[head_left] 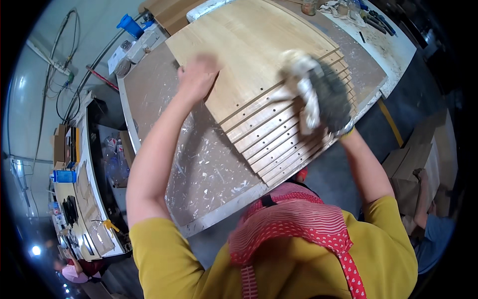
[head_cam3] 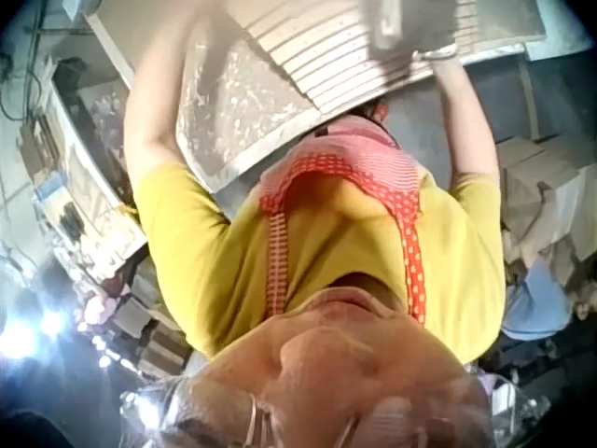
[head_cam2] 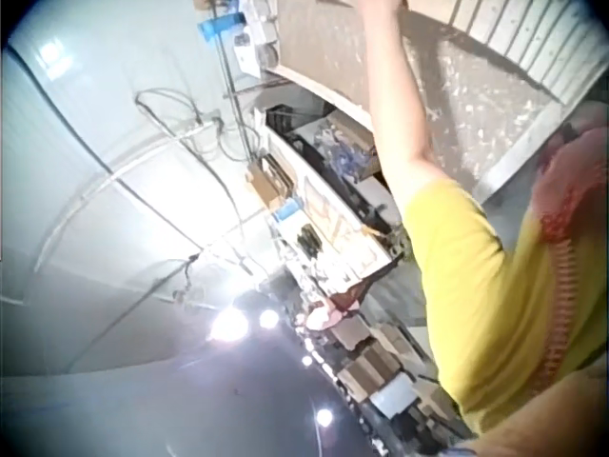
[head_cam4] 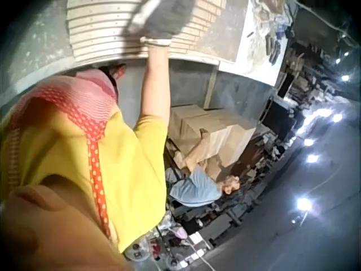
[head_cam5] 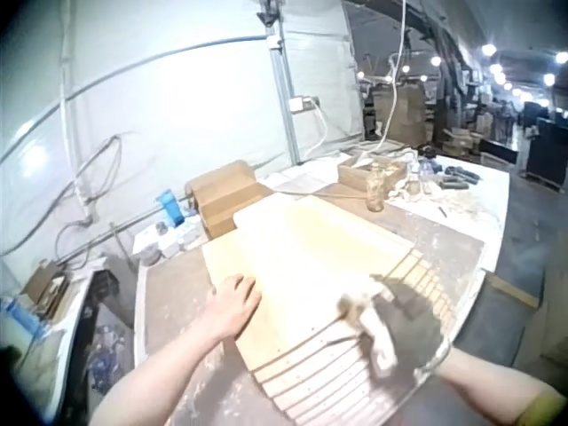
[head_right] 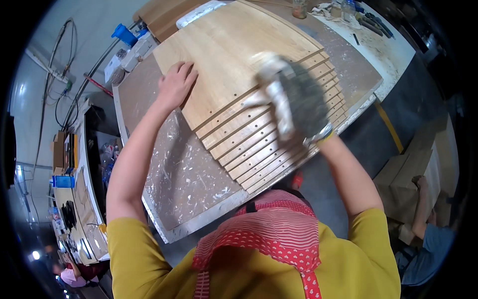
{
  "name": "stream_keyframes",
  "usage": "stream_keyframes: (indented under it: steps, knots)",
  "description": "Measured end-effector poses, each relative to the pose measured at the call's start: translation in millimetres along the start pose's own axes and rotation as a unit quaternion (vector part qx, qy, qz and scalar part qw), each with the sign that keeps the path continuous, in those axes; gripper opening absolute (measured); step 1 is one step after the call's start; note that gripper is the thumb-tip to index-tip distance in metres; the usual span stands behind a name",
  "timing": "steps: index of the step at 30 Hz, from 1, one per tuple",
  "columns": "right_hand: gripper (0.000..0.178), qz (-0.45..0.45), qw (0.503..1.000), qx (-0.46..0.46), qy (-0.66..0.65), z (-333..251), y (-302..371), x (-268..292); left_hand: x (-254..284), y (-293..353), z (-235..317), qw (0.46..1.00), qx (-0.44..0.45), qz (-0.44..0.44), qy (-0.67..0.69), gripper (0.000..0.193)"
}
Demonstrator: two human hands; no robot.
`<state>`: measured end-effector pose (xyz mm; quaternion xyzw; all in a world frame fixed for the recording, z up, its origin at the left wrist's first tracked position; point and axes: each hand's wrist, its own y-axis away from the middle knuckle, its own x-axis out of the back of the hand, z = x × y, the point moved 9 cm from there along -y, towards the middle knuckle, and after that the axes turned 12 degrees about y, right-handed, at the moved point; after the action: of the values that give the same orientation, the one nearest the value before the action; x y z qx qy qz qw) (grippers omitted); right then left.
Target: The person wipes a wooden slatted board with a cloth, then applies a liquid finish from a bottle using a brush. They continue to wipe the board with a cloth to spread the finish and remove excess. The person flips the board over to work on the other side, repeating the wiping and finishing process.
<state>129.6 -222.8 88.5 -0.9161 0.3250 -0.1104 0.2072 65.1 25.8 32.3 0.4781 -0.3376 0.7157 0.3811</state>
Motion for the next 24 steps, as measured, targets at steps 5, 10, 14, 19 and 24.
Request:
stream_keyframes:
  steps: [5, 10, 14, 19, 24]
  knots:
    - [0.031, -0.196, 0.871, -0.077, 0.443, 72.2, 28.1, -41.7, -16.0, -5.5, 3.4, 0.996, -0.032, 0.084, 0.011, 0.051]
    - [0.024, -0.302, 0.837, 0.189, 0.415, 6.5, 86.0, -173.5, -16.7, -1.4, -4.5, 0.998, -0.019, 0.062, 0.014, 0.053]
    - [0.023, -0.231, 0.962, 0.090, 0.113, -18.2, 65.7, -93.7, -17.0, -2.9, -1.3, 0.997, -0.013, 0.072, 0.019, 0.052]
    - [0.032, 0.019, 0.890, 0.175, 0.420, 10.8, 49.0, -15.3, -12.2, 0.6, 3.2, 0.995, -0.010, 0.088, 0.039, 0.052]
    - [0.032, -0.103, 0.908, 0.226, 0.337, -12.5, 85.2, -115.6, -18.0, -6.2, 1.8, 0.997, -0.013, 0.079, 0.014, 0.051]
